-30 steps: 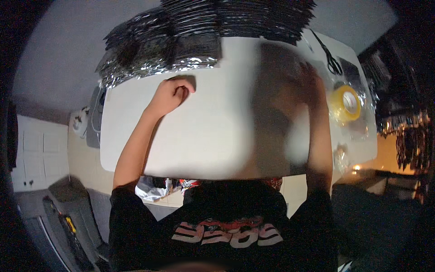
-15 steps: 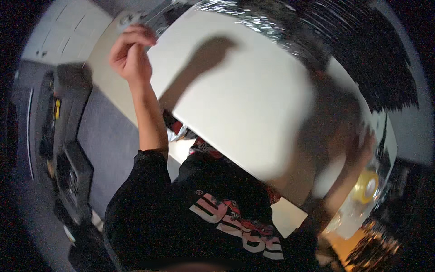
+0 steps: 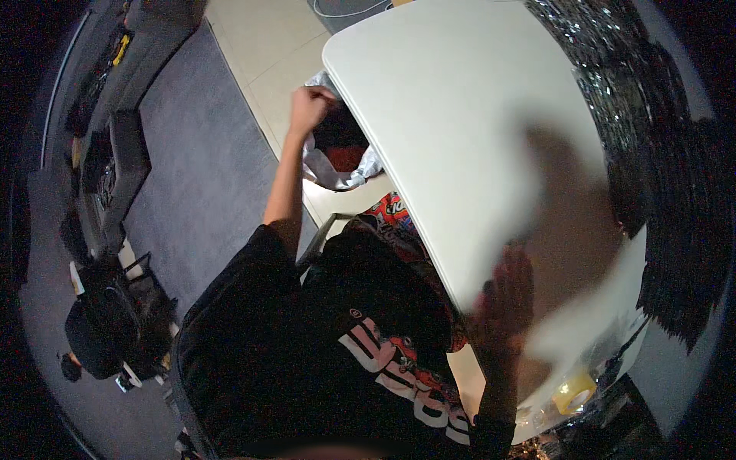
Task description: Fold a camouflage cloth and insert it into a clear plastic bag.
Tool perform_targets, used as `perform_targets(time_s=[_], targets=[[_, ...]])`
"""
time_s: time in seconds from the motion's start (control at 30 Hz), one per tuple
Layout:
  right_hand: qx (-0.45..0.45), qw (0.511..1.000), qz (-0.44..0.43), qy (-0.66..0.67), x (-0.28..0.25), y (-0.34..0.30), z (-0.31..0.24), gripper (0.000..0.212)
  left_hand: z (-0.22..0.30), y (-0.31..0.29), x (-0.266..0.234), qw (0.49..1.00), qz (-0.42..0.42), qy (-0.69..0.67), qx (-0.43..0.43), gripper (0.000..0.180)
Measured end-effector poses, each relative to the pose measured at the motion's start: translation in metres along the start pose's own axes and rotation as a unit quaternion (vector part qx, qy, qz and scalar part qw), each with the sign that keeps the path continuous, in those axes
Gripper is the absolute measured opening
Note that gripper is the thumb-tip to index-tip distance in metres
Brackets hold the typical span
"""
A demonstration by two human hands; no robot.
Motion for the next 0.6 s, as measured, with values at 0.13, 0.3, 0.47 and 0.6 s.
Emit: perform_targets(time_s=[0.13,0.3,0.47,0.6], targets=[[0.093,0.989,-0.107,0.048,0.014,0.035,-0.023,0.064,-0.040,0.022,0.085,0.927,-0.210,0.310,0.019,0.028],[0.109,0.987,-0.115,0.015,0.020,0.059,-0.034,0.071,-0.117,0.053,0.163,0.887,-0.241,0.304,-0.249,0.042],[0.103,0.990,-0.099,-0.002,0.023,0.056,-0.031,0.069,-0.220,0.014,0.234,0.817,-0.272,0.287,-0.420,0.059],[0.098,0.990,-0.101,-0.002,0.025,0.053,-0.032,0.070,-0.268,0.016,0.249,0.722,-0.604,0.213,-0.262,0.072]])
Point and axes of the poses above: each hand's wrist, its own y-axis towards the middle knuckle, its own x-axis out of the palm, z = x × y, the point moved 3 cm from there along y, towards the middle knuckle, and after that the axes turned 14 degrees about y, right-handed, at the moved point
